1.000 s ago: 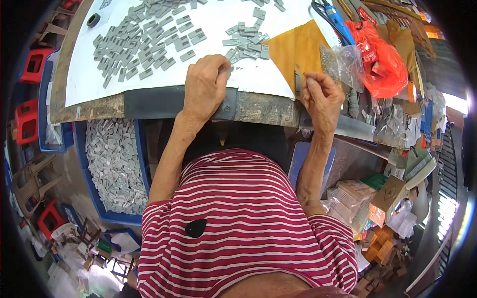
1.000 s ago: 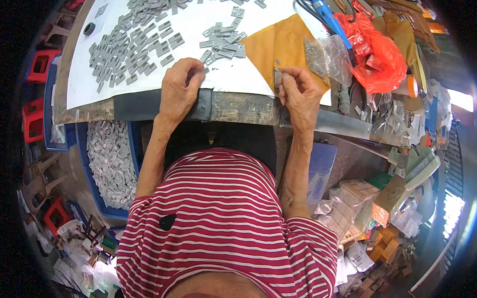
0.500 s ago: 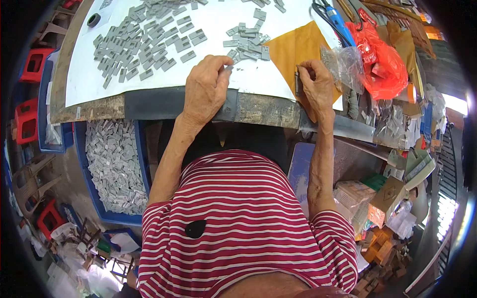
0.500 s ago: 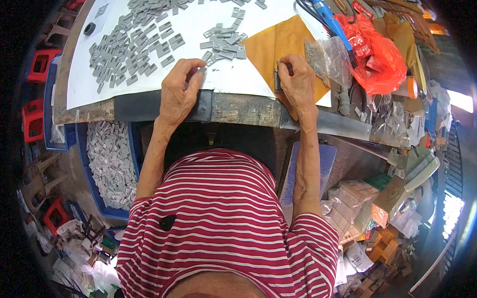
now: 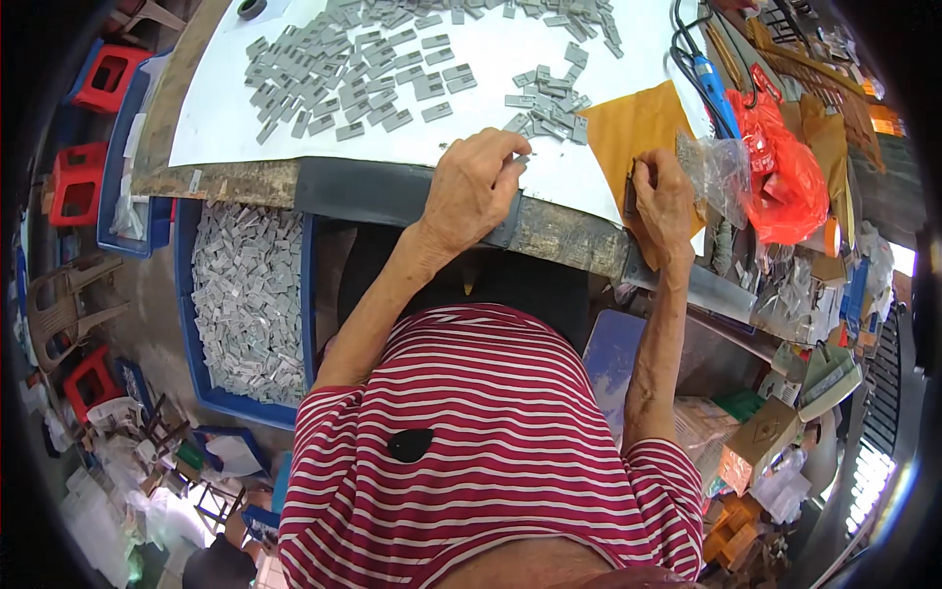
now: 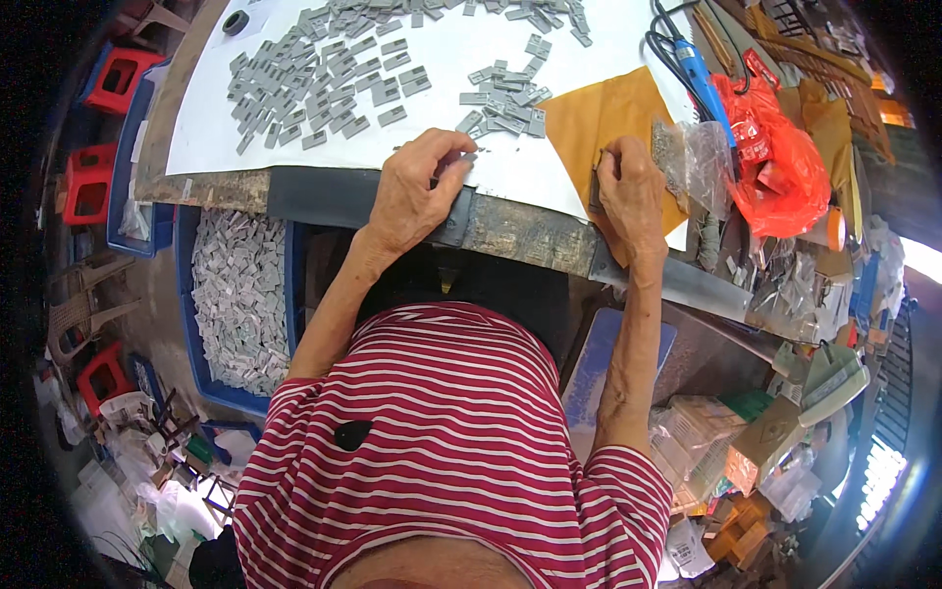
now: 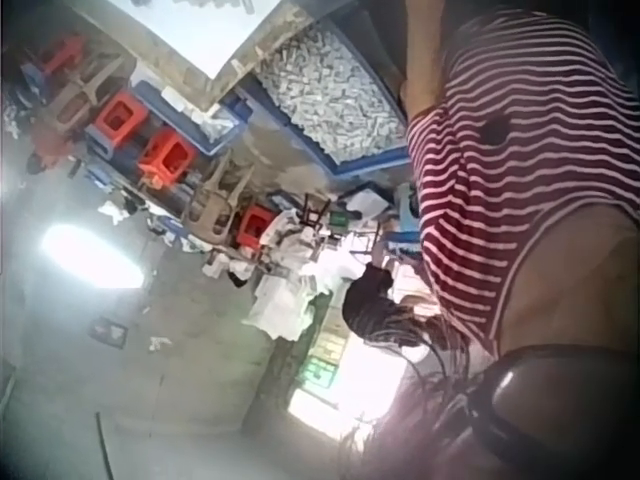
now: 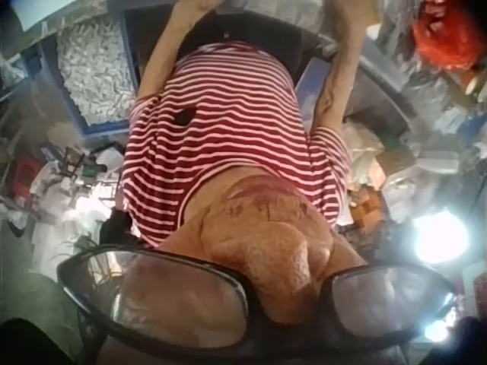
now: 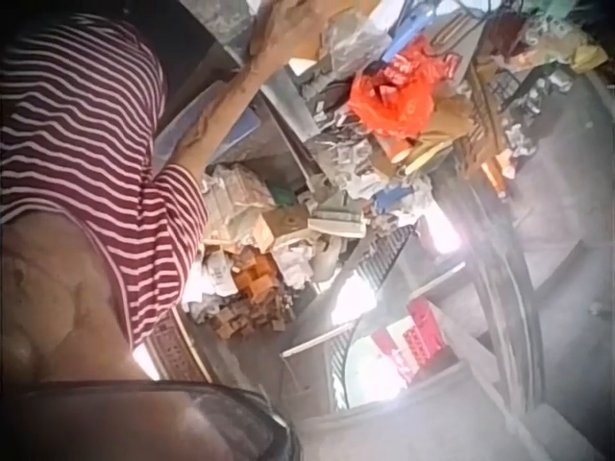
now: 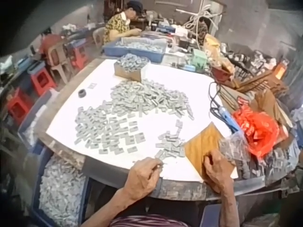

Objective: Assembling or inspecting small grey metal hardware components on a workbench.

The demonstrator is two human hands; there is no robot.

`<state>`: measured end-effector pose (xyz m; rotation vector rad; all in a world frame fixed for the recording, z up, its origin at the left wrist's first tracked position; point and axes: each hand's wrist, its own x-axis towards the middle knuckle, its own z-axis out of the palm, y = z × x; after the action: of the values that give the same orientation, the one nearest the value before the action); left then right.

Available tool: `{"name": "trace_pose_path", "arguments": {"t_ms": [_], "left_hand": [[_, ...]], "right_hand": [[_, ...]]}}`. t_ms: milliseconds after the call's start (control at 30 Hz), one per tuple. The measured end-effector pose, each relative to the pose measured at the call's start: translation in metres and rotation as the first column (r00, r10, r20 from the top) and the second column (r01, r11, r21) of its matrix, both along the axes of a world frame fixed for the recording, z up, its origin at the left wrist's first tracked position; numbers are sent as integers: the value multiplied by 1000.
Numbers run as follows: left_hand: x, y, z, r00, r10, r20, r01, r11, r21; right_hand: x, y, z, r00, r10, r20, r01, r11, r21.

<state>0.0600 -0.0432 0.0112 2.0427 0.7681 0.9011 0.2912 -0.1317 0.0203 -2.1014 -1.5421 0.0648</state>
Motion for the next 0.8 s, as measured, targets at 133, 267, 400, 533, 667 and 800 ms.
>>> {"name": "trace_pose_path", "arguments": {"t_ms": [133, 267, 400, 533, 667, 800], "left_hand": [[1, -2, -2, 1000, 2, 20, -2, 1000, 22], [1, -4, -2, 999, 22, 35, -23, 1000, 10], [0, -4, -3, 997, 34, 63, -33, 999, -21], [0, -5, 0, 995, 43, 86, -38, 998, -51], [-1, -4, -3, 997, 38, 62, -37, 999, -19], [0, -4, -4, 997, 37, 70, -38, 999, 4]], "right_hand": [[2, -1, -2, 1000, 19, 11, -19, 1000, 16], [6, 1, -5, 998, 17, 56, -16, 1000, -15], [7, 2, -5, 1000, -10, 22, 11, 998, -55], [7, -4, 1, 998, -63, -28, 61, 995, -73], [-3, -11, 16, 877, -36, -480, 82, 994, 76], [-26, -15, 29, 426, 24, -905, 147, 985, 95]]}}
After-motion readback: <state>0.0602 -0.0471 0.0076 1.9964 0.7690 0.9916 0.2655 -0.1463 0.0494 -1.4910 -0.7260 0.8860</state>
